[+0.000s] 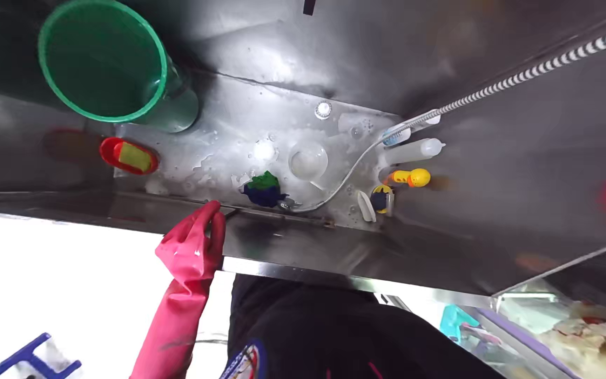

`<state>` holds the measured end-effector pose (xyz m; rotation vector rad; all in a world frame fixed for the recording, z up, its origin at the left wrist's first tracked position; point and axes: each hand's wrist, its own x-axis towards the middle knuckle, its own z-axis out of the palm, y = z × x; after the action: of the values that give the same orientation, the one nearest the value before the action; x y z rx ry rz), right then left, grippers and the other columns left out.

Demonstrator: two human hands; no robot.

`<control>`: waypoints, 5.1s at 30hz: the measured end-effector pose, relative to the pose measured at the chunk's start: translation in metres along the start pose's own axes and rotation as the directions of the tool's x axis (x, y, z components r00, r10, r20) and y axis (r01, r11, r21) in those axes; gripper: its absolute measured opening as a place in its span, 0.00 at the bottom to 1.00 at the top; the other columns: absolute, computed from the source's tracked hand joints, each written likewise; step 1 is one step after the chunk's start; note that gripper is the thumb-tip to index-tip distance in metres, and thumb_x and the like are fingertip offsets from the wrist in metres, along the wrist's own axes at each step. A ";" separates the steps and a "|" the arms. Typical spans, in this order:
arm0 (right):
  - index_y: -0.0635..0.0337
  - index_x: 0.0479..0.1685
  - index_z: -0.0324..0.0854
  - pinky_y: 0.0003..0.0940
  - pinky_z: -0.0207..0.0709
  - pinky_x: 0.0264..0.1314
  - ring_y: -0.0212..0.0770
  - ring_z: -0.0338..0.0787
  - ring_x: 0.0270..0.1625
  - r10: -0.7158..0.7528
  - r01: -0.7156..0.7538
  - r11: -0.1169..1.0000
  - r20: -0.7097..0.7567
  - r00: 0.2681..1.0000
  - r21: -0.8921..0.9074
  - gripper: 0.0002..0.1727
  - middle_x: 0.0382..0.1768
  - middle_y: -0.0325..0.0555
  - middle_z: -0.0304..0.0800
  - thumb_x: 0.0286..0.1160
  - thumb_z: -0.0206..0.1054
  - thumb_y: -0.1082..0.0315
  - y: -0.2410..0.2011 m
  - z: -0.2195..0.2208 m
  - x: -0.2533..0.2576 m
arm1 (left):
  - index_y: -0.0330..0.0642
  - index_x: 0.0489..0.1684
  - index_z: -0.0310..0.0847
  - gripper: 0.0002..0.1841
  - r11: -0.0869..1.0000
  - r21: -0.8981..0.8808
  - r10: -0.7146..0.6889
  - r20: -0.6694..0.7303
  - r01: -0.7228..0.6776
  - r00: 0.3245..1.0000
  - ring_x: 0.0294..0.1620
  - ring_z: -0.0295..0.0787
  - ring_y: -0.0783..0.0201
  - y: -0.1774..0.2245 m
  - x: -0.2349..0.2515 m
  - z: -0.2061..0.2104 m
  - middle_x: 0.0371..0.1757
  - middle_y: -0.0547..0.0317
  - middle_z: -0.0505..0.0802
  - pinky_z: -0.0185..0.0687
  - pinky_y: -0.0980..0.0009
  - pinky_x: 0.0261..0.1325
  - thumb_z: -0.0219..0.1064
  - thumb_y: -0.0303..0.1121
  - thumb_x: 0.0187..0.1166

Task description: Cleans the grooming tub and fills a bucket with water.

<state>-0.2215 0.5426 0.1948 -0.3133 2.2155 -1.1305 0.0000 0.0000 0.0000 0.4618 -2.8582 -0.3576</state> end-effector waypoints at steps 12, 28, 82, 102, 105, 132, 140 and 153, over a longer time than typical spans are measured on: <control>0.67 0.65 0.81 0.67 0.79 0.56 0.67 0.89 0.55 0.143 0.491 0.536 0.647 0.749 -0.687 0.18 0.53 0.66 0.89 0.83 0.59 0.68 0.161 0.399 0.220 | 0.43 0.54 0.94 0.14 0.996 -0.069 0.060 -0.057 -0.064 0.997 0.54 0.97 0.59 -0.005 -0.001 -0.002 0.52 0.52 0.98 0.90 0.64 0.58 0.63 0.36 0.84; 0.64 0.44 0.85 0.70 0.79 0.47 0.63 0.90 0.51 0.229 0.210 0.827 0.653 0.722 -0.521 0.18 0.44 0.62 0.89 0.73 0.68 0.55 0.186 0.438 0.260 | 0.40 0.52 0.94 0.16 0.975 -0.206 0.055 -0.119 -0.079 0.991 0.58 0.95 0.64 -0.010 -0.003 -0.002 0.53 0.55 0.98 0.90 0.67 0.64 0.61 0.37 0.83; 0.38 0.88 0.68 0.28 0.85 0.25 0.28 0.87 0.27 -0.343 0.345 0.929 -0.654 0.674 -0.133 0.30 0.52 0.44 0.91 0.85 0.62 0.63 -0.305 0.463 0.353 | 0.31 0.65 0.74 0.21 0.024 -0.687 -0.537 0.604 0.726 0.589 0.44 0.86 0.50 -0.348 0.261 0.116 0.51 0.38 0.86 0.88 0.54 0.42 0.65 0.16 0.71; 0.49 0.76 0.83 0.34 0.83 0.53 0.40 0.92 0.49 -0.617 0.265 0.779 -0.619 0.486 -0.569 0.24 0.54 0.49 0.95 0.81 0.62 0.72 -0.278 0.406 0.263 | 0.34 0.67 0.71 0.39 -0.005 -0.721 -0.245 0.673 0.693 0.698 0.51 0.92 0.51 -0.244 0.232 -0.045 0.56 0.41 0.89 0.93 0.51 0.46 0.64 0.02 0.44; 0.45 0.78 0.81 0.34 0.83 0.58 0.43 0.92 0.55 -0.651 0.263 0.751 -0.611 0.451 -0.606 0.25 0.59 0.47 0.95 0.82 0.62 0.71 -0.285 0.403 0.261 | 0.34 0.63 0.73 0.35 -0.063 -0.671 -0.201 0.734 0.739 0.649 0.48 0.93 0.48 -0.232 0.212 -0.056 0.52 0.39 0.91 0.93 0.47 0.42 0.64 0.03 0.48; 0.27 0.87 0.69 0.45 0.85 0.51 0.46 0.90 0.58 -0.454 0.120 0.836 -0.551 0.701 -0.536 0.29 0.72 0.47 0.85 0.87 0.56 0.60 -0.298 0.387 0.190 | 0.34 0.68 0.70 0.36 -0.047 -0.869 -0.219 0.490 0.492 0.844 0.51 0.92 0.50 -0.184 0.179 -0.075 0.55 0.40 0.89 0.93 0.51 0.45 0.63 0.04 0.51; 0.62 0.70 0.85 0.32 0.74 0.73 0.36 0.89 0.64 -0.785 0.679 0.601 -0.467 0.406 -0.421 0.23 0.66 0.47 0.92 0.74 0.65 0.77 -0.311 0.412 0.205 | 0.36 0.66 0.71 0.35 -0.068 -0.818 -0.218 0.570 0.571 0.792 0.48 0.92 0.51 -0.177 0.161 -0.068 0.53 0.42 0.89 0.93 0.51 0.42 0.63 0.05 0.52; 0.45 0.80 0.80 0.37 0.79 0.68 0.41 0.89 0.66 -0.666 0.421 0.744 -0.531 0.524 -0.519 0.25 0.71 0.41 0.89 0.83 0.61 0.67 -0.299 0.416 0.209 | 0.37 0.70 0.69 0.37 -0.067 -0.802 -0.201 0.593 0.593 0.779 0.50 0.91 0.49 -0.178 0.155 -0.065 0.56 0.40 0.88 0.93 0.48 0.43 0.62 0.04 0.54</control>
<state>-0.1442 -0.0042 0.1620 -0.9427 3.1403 -1.3429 -0.0769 -0.2285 0.0411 0.9498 -1.6896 -2.4721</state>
